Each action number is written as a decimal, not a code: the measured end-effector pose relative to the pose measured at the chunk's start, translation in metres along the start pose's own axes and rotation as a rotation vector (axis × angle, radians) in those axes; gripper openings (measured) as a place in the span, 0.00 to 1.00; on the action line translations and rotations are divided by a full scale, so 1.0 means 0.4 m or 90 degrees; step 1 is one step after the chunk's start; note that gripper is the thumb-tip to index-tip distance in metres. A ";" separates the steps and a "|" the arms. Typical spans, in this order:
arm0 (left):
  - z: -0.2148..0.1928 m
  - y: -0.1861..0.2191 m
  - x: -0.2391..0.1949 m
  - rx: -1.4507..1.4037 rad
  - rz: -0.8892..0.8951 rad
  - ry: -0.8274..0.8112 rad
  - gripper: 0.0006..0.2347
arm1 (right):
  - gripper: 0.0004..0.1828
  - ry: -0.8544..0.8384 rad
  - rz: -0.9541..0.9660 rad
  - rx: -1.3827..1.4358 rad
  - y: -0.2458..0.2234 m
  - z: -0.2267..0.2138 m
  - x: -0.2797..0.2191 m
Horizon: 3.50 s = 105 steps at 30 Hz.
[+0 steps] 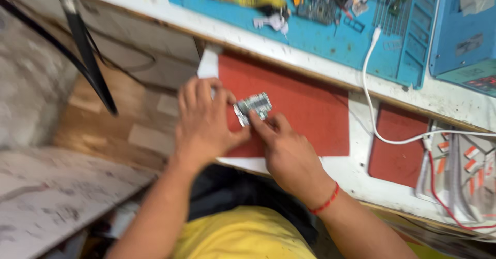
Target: The person cleans a small green circuit board using a purple toothbrush. They scrub the surface of the board repeatedly on a red mat, flipping it over to clean different sides. The workspace is cluttered with various electronic components and tools.
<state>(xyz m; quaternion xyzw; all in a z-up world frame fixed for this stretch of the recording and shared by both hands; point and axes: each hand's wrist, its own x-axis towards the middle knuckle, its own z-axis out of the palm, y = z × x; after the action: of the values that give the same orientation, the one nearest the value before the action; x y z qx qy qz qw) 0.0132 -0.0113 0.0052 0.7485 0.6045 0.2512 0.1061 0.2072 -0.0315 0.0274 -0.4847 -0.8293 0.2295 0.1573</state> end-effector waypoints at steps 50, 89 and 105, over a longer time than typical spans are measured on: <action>-0.008 -0.029 -0.006 -0.072 0.035 0.008 0.21 | 0.34 -0.005 0.189 -0.045 -0.008 -0.010 0.009; -0.025 -0.031 0.001 -0.155 0.008 -0.025 0.20 | 0.36 -0.017 0.120 -0.091 0.008 -0.008 -0.016; -0.025 -0.045 0.003 -0.217 0.010 -0.004 0.18 | 0.38 -0.047 0.087 -0.080 -0.033 0.017 0.000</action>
<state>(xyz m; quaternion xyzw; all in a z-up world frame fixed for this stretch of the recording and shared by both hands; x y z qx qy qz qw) -0.0072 -0.0072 0.0057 0.7251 0.5468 0.3486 0.2317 0.1943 -0.0385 0.0287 -0.5401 -0.8124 0.2049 0.0803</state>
